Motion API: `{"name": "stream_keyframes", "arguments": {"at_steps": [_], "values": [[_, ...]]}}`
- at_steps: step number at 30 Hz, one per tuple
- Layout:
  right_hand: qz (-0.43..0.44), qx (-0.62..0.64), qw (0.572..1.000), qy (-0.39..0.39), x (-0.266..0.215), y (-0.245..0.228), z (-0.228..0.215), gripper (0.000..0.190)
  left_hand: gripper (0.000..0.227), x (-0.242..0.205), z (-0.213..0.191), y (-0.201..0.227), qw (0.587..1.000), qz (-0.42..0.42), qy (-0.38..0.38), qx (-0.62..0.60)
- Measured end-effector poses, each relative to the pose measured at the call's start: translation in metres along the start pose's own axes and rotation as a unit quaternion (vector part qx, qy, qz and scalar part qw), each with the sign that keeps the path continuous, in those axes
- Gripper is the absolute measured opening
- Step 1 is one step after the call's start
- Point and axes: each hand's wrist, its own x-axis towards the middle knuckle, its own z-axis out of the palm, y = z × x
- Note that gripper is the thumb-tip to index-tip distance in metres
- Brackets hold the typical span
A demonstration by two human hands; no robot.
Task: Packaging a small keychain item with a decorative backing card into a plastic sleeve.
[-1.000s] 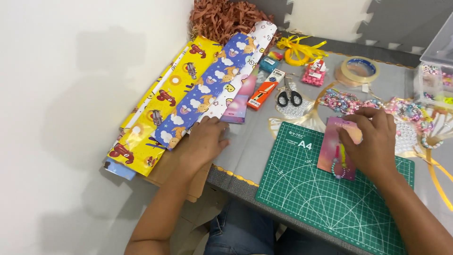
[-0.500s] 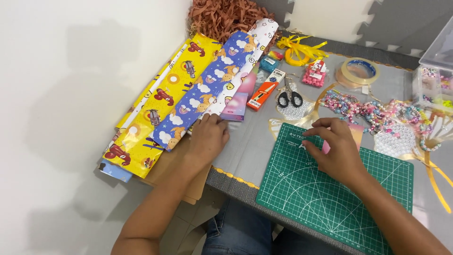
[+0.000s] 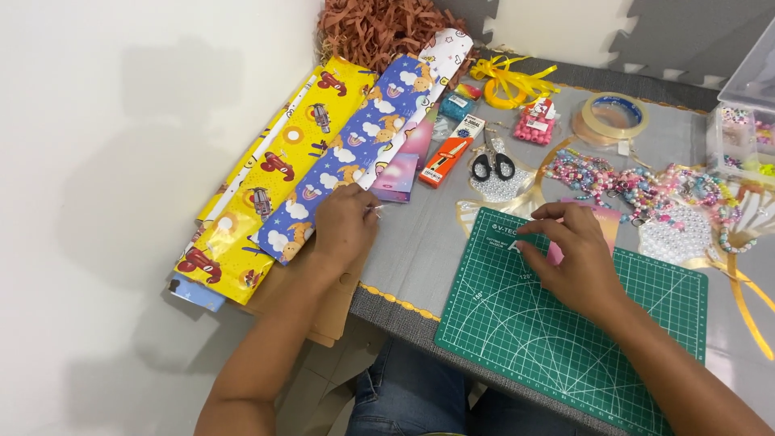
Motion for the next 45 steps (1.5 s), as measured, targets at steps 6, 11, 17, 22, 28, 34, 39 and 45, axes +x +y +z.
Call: {"name": "stream_keyframes", "arguments": {"at_steps": [6,11,17,22,28,34,39,45], "values": [[0.005,0.015,1.0,-0.012,0.001,-0.01,-0.002,0.02,0.023,0.014,-0.031,-0.009,0.996,-0.025,-0.046,-0.072],[0.002,0.022,0.998,-0.06,0.005,-0.021,-0.003,0.022,0.025,0.013,-0.041,-0.003,0.994,-0.025,-0.084,-0.062],[-0.059,-0.012,0.985,-0.16,0.033,-0.044,0.021,0.027,0.028,0.009,-0.053,-0.003,0.99,-0.035,-0.126,-0.052],[-0.133,-0.051,0.968,-0.205,0.09,-0.084,0.075,0.05,0.028,0.01,-0.068,0.0,0.992,-0.022,-0.116,-0.035],[-0.285,-0.12,0.95,-0.044,0.143,-0.062,0.184,0.029,0.024,0.002,-0.076,-0.017,0.997,0.029,-0.059,-0.044],[-0.291,-0.093,0.952,0.015,0.154,-0.073,0.184,0.012,0.022,-0.019,-0.067,-0.031,0.985,0.108,0.131,-0.018],[-0.268,-0.03,0.962,-0.031,0.146,-0.077,0.179,0.014,0.02,-0.026,-0.097,0.006,0.961,0.086,0.25,-0.082],[-0.029,0.167,0.981,-0.093,0.119,-0.078,0.1,0.022,0.019,-0.047,-0.118,0.045,0.946,0.134,0.287,-0.072]]}}
